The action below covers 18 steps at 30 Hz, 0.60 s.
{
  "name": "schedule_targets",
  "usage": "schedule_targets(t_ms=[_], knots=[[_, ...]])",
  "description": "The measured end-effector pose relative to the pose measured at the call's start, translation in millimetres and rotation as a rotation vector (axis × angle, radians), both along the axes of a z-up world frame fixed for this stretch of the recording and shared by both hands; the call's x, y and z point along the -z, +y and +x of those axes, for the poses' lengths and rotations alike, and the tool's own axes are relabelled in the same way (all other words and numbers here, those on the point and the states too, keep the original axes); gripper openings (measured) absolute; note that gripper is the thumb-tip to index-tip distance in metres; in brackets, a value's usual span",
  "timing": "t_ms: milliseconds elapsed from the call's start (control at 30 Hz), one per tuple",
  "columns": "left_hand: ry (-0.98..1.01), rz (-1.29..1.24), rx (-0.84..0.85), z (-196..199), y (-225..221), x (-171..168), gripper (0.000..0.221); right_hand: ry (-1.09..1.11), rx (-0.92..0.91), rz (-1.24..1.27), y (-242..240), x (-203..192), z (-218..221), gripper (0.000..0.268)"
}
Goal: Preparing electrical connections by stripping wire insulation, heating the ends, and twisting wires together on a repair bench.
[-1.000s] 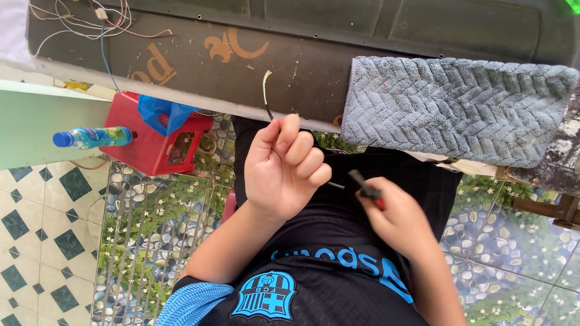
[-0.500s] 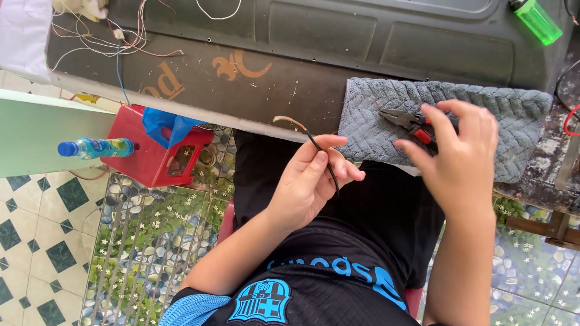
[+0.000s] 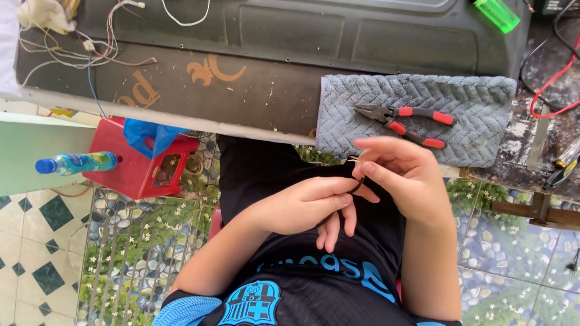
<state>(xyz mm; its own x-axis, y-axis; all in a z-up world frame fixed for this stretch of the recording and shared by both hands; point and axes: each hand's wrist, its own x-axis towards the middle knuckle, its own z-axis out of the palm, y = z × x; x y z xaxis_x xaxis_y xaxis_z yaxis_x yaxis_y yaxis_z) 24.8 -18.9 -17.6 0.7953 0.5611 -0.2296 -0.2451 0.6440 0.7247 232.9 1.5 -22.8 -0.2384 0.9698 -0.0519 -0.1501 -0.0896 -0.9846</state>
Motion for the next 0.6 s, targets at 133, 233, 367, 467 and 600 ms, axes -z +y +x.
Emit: schedule_targets(t_ms=[133, 233, 367, 467, 600], knots=[[0.035, 0.014, 0.030, -7.5, 1.0, -17.3, 0.046, 0.045, 0.009, -0.033, -11.2, 1.5, 8.2, 0.031], [0.167, 0.193, 0.077, -14.3, 8.1, -28.9, 0.046, 0.010, -0.009, 0.074, -10.5, -12.6, 6.2, 0.017], [0.495, 0.602, 0.043, -9.0, 11.3, -40.1, 0.034, -0.050, 0.037, 0.086, -17.9, -22.2, 2.4, 0.014], [0.676, 0.959, -0.091, 0.3, 3.5, -26.0, 0.024, -0.215, 0.081, 0.188, -20.5, -35.3, -2.0, 0.013], [0.724, 1.122, -0.190, 8.5, 1.3, -33.2, 0.013, -0.528, 0.126, 0.377, -25.9, -64.7, -3.7, 0.011]])
